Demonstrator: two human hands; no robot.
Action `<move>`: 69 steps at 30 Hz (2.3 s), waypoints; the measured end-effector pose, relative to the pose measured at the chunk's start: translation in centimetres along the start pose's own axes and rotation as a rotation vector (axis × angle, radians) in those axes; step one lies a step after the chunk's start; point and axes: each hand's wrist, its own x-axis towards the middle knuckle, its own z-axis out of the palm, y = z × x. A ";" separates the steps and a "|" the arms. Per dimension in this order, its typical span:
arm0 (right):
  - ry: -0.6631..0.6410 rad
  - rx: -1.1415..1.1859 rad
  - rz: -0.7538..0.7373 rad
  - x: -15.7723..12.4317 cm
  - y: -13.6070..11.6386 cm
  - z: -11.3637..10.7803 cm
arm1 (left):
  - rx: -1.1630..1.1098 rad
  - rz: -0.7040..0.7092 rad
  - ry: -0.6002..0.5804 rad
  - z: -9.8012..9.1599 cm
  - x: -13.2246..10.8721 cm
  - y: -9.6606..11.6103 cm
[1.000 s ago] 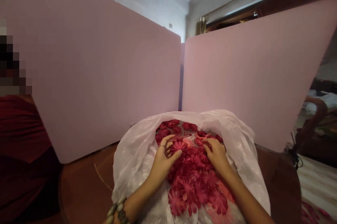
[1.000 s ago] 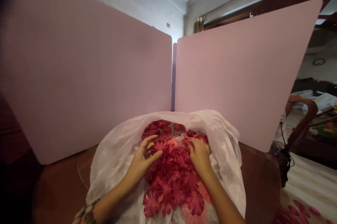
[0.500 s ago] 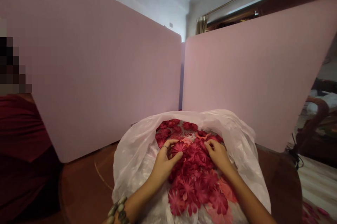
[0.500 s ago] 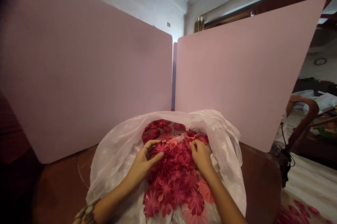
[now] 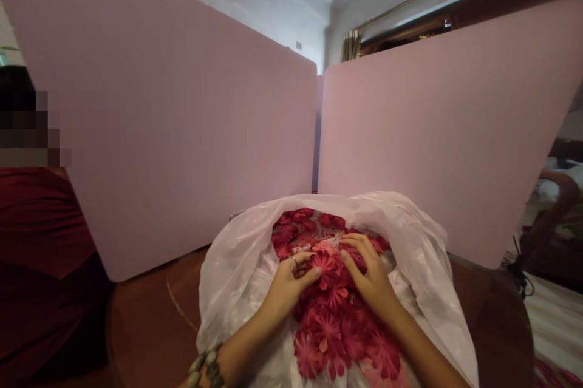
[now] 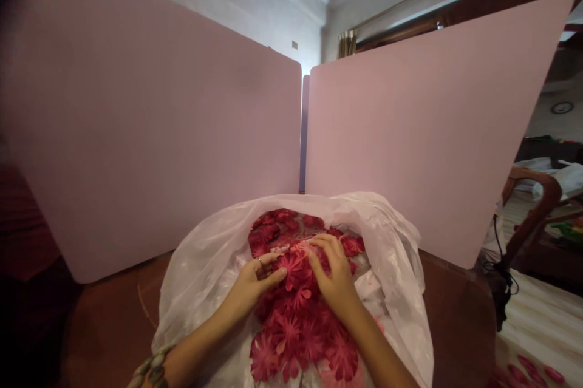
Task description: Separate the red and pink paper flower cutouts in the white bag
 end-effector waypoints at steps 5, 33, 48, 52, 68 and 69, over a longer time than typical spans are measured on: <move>-0.174 0.193 0.143 -0.7 -1.1 0.7 | 0.022 0.013 0.005 0.0 -0.1 0.1; -0.151 0.475 0.228 -0.7 -2.4 0.9 | 0.130 0.060 -0.085 0.6 -0.9 0.9; -0.136 0.472 0.203 -0.7 -2.1 0.9 | 0.194 0.108 -0.089 0.6 -0.9 0.9; -0.132 0.492 0.201 -0.8 -2.0 1.3 | 0.271 0.186 -0.037 0.6 -1.1 0.8; -0.118 0.408 0.183 -1.9 -2.8 2.8 | 0.326 0.198 0.069 0.3 -0.8 0.1; -0.103 0.449 0.239 -1.8 -2.7 2.8 | 0.328 0.214 0.046 0.4 -0.9 0.2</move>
